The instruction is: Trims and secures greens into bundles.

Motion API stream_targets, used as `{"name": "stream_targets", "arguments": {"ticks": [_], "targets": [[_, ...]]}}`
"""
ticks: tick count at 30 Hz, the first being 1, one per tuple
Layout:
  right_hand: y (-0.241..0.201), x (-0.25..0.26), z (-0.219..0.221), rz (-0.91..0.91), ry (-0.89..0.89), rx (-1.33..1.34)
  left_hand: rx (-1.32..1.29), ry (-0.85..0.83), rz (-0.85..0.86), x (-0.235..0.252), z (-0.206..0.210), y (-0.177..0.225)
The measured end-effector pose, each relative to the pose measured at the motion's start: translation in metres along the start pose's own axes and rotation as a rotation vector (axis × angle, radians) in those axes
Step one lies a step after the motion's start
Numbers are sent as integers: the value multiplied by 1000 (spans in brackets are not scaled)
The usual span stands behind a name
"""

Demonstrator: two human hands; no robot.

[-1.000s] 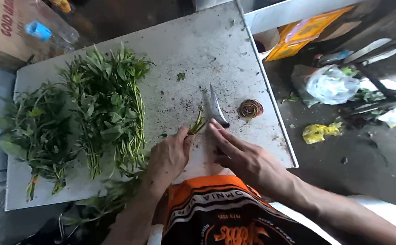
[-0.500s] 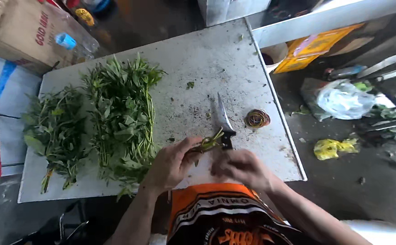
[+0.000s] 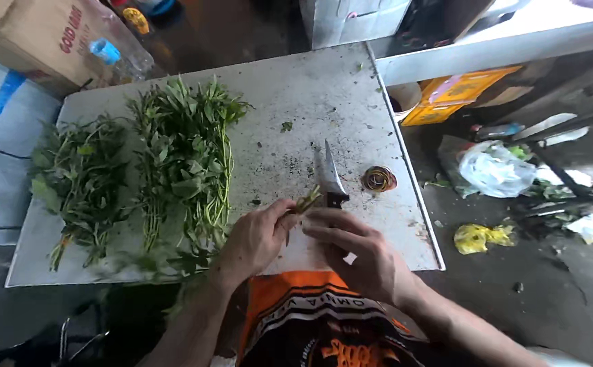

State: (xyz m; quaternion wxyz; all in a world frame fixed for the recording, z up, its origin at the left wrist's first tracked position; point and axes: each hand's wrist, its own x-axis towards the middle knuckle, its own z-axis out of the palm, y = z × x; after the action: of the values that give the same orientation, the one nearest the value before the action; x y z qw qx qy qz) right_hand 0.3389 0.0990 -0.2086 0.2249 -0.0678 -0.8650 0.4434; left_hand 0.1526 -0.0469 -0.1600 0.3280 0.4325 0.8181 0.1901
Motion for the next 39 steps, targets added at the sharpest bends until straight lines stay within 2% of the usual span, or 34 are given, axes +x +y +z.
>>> {"name": "stream_targets", "arguments": {"ticks": [2, 5, 7, 9, 13, 17, 21, 28, 31, 35, 39], "targets": [[32, -10, 11, 161, 183, -183, -133, -2, -32, -5, -4, -10], [64, -9, 20, 602, 11, -346, -234, -49, -80, -14, -1, -21], [67, -6, 26, 732, -40, -356, -233, -96, -99, -14, 4, -23], [63, 0, 23, 789, -55, -335, -193, -114, -98, -10, 11, -24], [58, -7, 12, 793, -45, -221, -53, -125, -99, -1, 30, -27], [24, -24, 14, 537, 34, -203, 148, -29, -117, 1, 50, -27], [-3, -25, 25, 402, -115, -288, 280, 3, -152, 0, 55, -14], [24, -22, 22, 464, -273, -331, 302, 240, 20, -6, 61, -28], [32, -35, 11, 581, -364, -295, 279, 225, 15, -7, 58, -37], [55, -61, -23, 798, -242, -373, 136, 245, -115, -25, 22, -55], [44, -52, -37, 662, -209, -326, 3, 245, -53, -46, -3, -70]]}}
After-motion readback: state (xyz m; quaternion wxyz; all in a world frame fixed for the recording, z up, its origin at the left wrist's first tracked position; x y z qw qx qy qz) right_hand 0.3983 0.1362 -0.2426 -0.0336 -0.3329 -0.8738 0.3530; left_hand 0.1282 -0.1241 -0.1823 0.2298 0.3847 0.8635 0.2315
